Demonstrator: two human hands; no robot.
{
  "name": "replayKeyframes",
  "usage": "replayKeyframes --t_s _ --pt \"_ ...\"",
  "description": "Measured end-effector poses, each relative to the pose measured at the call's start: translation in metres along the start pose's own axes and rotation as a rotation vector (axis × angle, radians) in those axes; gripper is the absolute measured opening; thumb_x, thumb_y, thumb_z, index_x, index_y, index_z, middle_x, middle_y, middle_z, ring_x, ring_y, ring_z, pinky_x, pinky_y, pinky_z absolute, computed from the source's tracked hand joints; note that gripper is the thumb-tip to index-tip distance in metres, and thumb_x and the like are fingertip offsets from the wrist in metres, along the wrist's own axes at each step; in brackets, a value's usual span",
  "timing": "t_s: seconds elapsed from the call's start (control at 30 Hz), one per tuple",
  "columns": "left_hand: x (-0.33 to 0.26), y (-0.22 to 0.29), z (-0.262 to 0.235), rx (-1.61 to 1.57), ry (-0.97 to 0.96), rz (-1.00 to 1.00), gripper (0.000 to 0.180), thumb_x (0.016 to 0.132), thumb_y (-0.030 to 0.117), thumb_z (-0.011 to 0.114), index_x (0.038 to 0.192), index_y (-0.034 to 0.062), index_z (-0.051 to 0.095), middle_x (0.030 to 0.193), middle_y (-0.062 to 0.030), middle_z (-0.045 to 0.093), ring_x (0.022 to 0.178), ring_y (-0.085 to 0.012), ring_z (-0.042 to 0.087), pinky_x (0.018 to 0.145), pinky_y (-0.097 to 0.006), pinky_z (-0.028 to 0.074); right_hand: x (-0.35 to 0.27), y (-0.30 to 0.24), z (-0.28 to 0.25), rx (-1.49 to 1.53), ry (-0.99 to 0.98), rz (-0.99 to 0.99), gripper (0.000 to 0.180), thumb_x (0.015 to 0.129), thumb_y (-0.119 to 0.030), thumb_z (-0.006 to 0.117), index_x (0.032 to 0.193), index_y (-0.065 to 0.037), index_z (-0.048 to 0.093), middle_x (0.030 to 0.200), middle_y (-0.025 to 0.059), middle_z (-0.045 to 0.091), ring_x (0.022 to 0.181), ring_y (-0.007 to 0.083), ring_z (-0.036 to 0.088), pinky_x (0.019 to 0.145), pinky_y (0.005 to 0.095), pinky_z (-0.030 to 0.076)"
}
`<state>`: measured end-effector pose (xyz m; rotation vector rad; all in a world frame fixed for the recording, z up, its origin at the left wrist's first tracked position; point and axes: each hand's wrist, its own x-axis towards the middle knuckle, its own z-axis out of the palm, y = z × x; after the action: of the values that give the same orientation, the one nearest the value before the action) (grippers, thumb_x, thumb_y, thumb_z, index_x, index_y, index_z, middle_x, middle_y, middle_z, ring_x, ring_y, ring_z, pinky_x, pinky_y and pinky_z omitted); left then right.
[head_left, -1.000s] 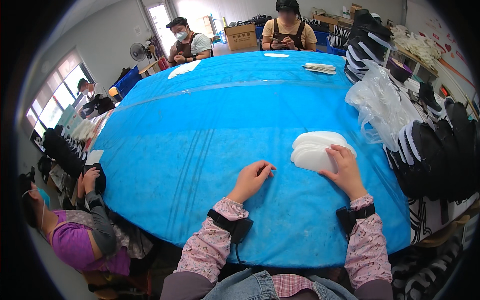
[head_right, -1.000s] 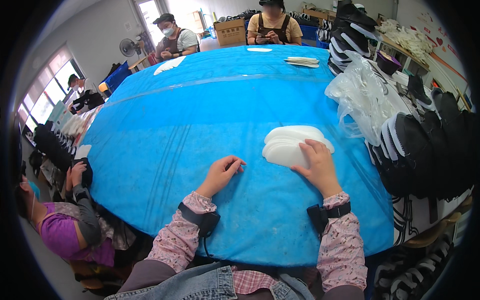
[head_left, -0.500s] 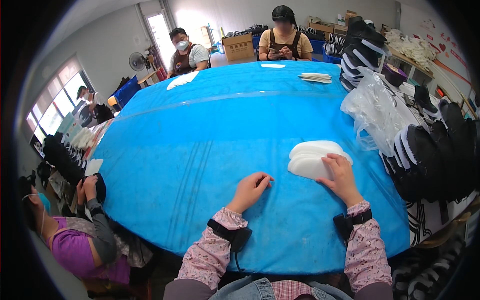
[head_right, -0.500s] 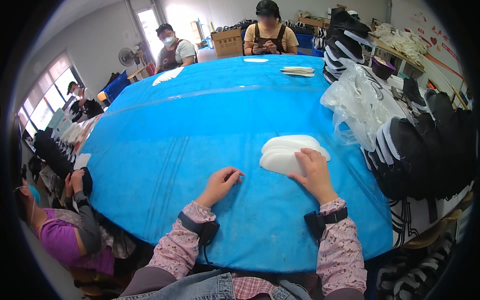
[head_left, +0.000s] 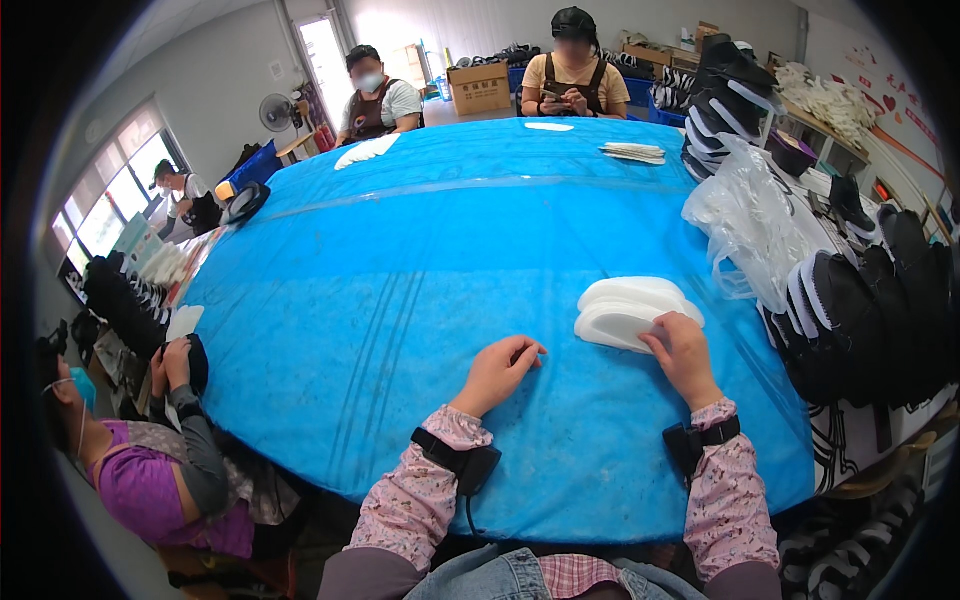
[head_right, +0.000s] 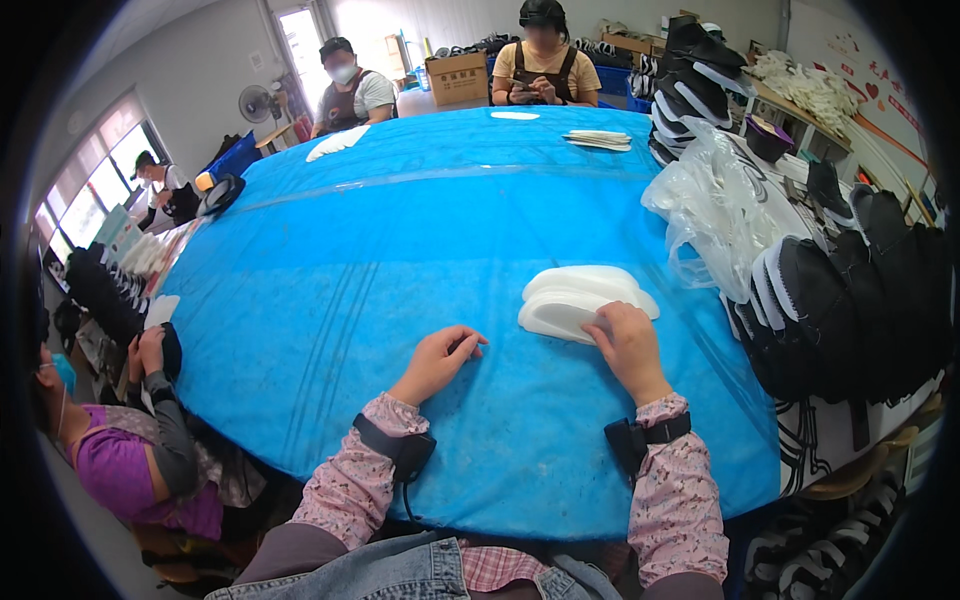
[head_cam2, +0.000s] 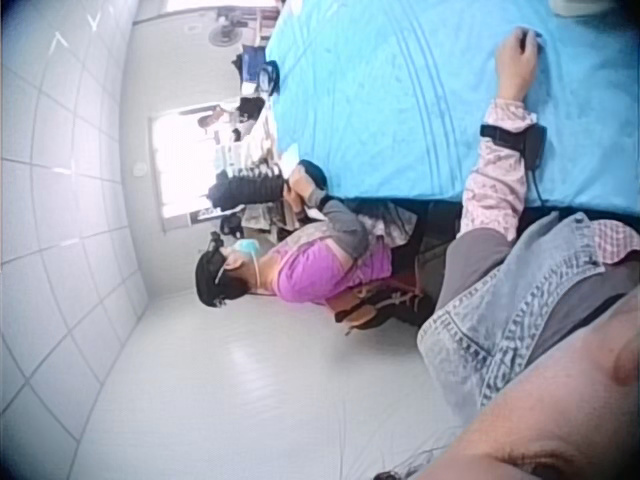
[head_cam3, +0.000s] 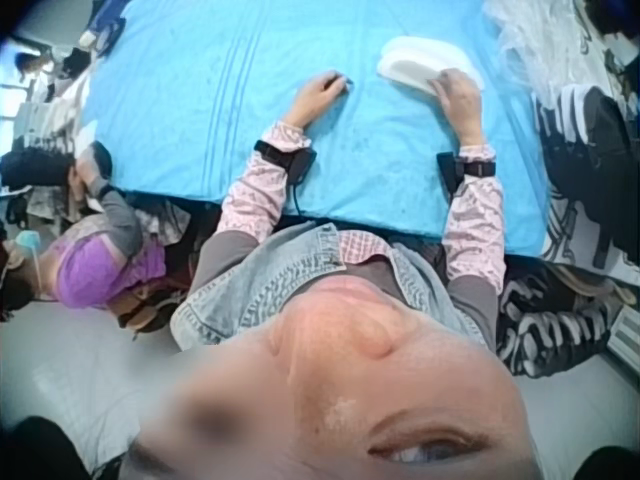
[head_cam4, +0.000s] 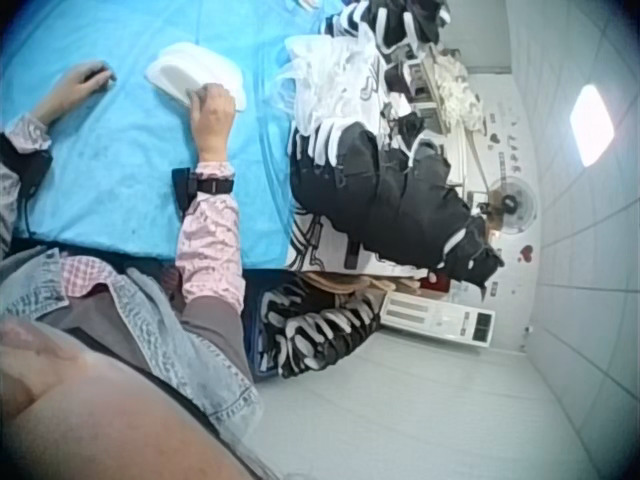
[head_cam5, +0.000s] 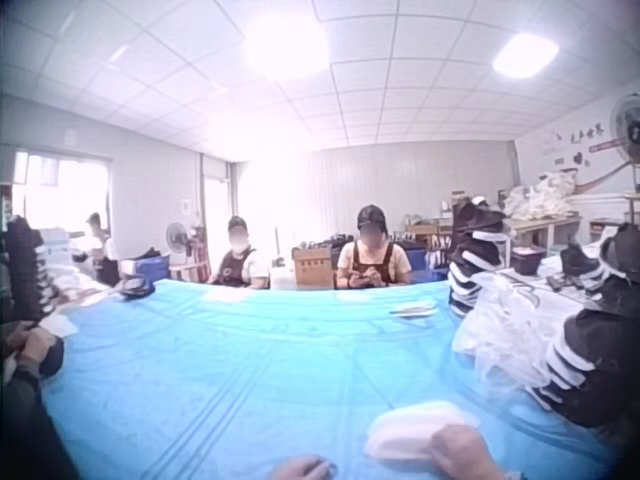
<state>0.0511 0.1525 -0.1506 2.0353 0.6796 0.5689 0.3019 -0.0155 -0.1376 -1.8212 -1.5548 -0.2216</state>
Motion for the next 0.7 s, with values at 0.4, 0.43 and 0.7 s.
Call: replayKeyframes --t_s 0.4,0.43,0.7 --pt "-0.001 0.003 -0.002 0.008 -0.005 0.006 0.023 0.093 0.021 0.050 0.098 0.0048 0.066 0.080 -0.0044 0.066 0.074 -0.0119 0.060 0.067 -0.027 0.046 0.002 -0.004 0.000 -0.118 0.125 -0.016 0.052 0.073 -0.029 0.074 0.115 -0.005 0.056 0.120 0.0151 0.051 0.111 0.0334 0.047 0.095 0.0437 0.037" --pt "0.000 0.002 -0.002 -0.001 -0.005 0.010 0.023 0.093 0.021 0.050 0.098 0.0048 0.066 0.080 -0.0045 0.066 0.074 -0.0121 0.060 0.067 -0.027 0.046 0.003 -0.007 -0.002 -0.104 0.042 -0.024 0.055 0.070 -0.029 0.076 0.116 -0.005 0.055 0.121 0.0150 0.050 0.112 0.0329 0.047 0.096 0.0431 0.037" --pt "0.000 0.002 -0.003 0.031 -0.006 0.015 0.023 0.094 0.021 0.050 0.098 0.0047 0.066 0.081 -0.0050 0.066 0.075 -0.0124 0.061 0.067 -0.027 0.046 0.005 -0.007 0.000 -0.090 0.068 -0.048 0.049 0.066 -0.020 0.078 0.108 -0.007 0.057 0.117 0.0121 0.052 0.106 0.0325 0.049 0.092 0.0412 0.039"
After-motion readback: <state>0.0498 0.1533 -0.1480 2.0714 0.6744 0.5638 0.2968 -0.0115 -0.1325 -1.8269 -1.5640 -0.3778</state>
